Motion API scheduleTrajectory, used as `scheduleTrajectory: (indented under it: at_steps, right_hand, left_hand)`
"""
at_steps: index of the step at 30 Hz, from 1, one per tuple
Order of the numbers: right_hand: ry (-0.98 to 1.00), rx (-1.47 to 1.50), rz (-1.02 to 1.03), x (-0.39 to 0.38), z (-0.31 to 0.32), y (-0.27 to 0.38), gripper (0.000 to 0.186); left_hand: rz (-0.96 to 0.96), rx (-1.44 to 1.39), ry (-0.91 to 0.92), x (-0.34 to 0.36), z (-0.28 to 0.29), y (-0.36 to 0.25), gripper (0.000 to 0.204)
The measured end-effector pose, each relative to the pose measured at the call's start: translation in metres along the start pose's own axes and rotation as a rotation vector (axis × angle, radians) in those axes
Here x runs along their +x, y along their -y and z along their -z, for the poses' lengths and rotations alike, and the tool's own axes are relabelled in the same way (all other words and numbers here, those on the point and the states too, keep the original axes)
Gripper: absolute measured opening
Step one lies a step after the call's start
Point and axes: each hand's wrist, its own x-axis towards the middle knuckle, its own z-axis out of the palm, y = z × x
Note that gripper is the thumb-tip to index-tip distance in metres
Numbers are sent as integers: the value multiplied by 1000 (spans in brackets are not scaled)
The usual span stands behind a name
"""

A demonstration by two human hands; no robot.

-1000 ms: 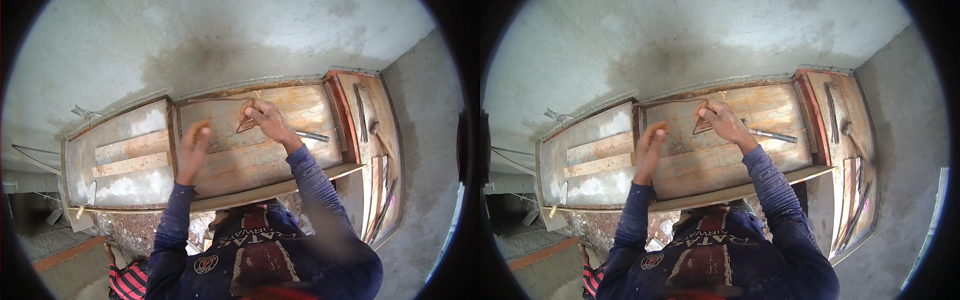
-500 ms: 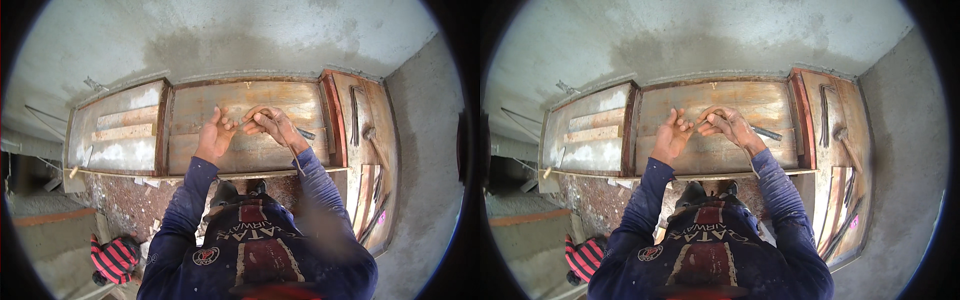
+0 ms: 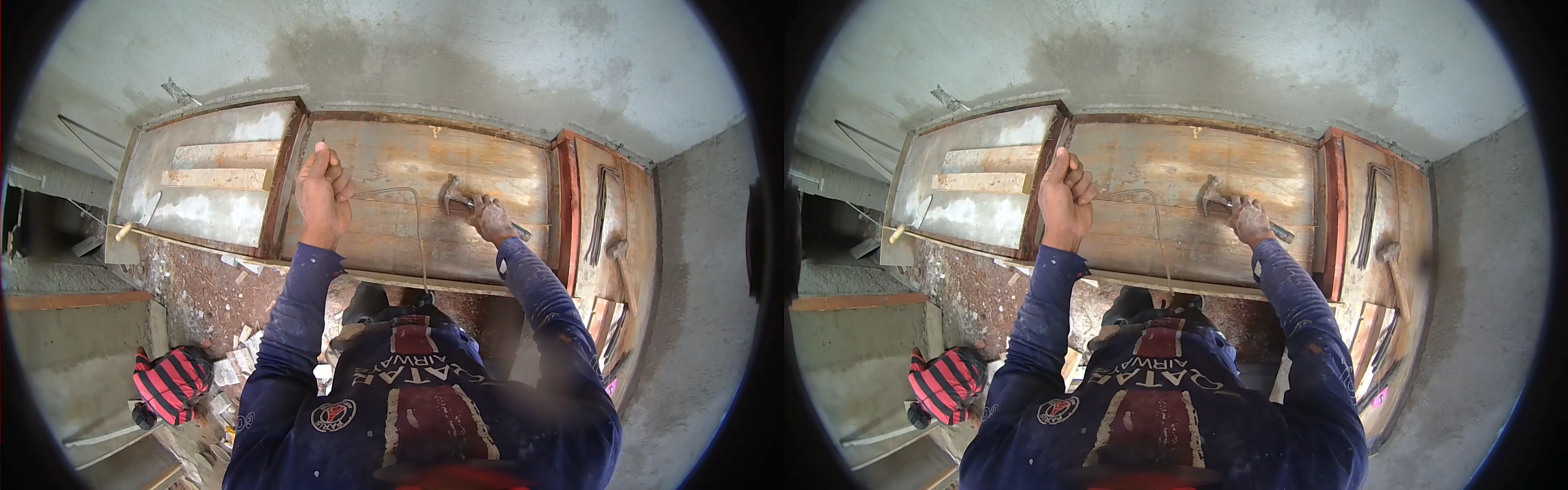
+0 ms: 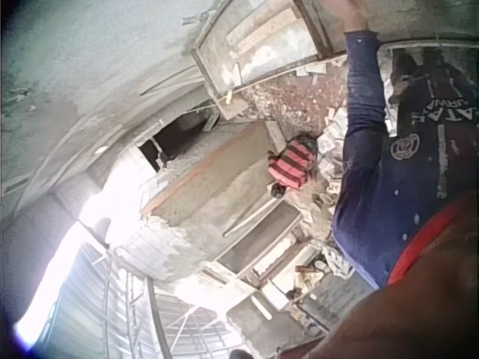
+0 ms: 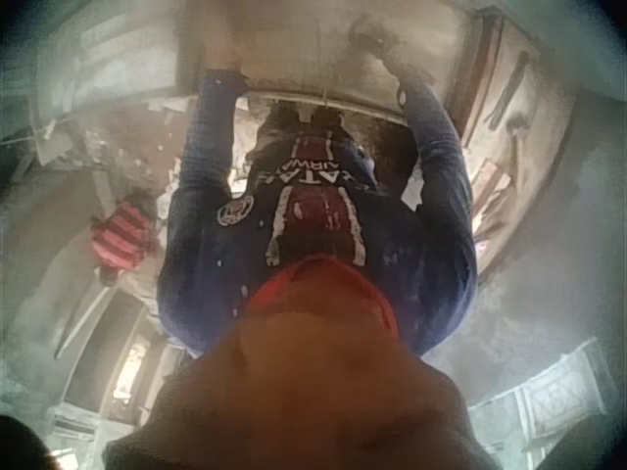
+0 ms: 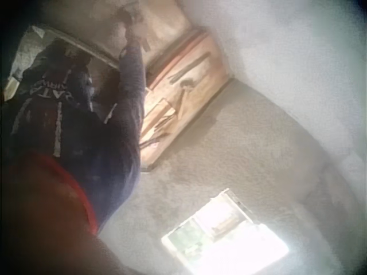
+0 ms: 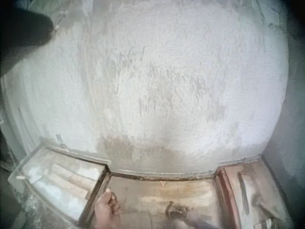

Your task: Bending a thin metal rod using a hammer and manual force inside a wooden construction form.

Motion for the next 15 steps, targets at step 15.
scheduleTrajectory:
  at_steps: [15]
  right_hand:
    - [271, 1503, -31, -39, 164, 102, 26]
  left_hand:
    - [101, -90, 160, 64, 24, -33, 38]
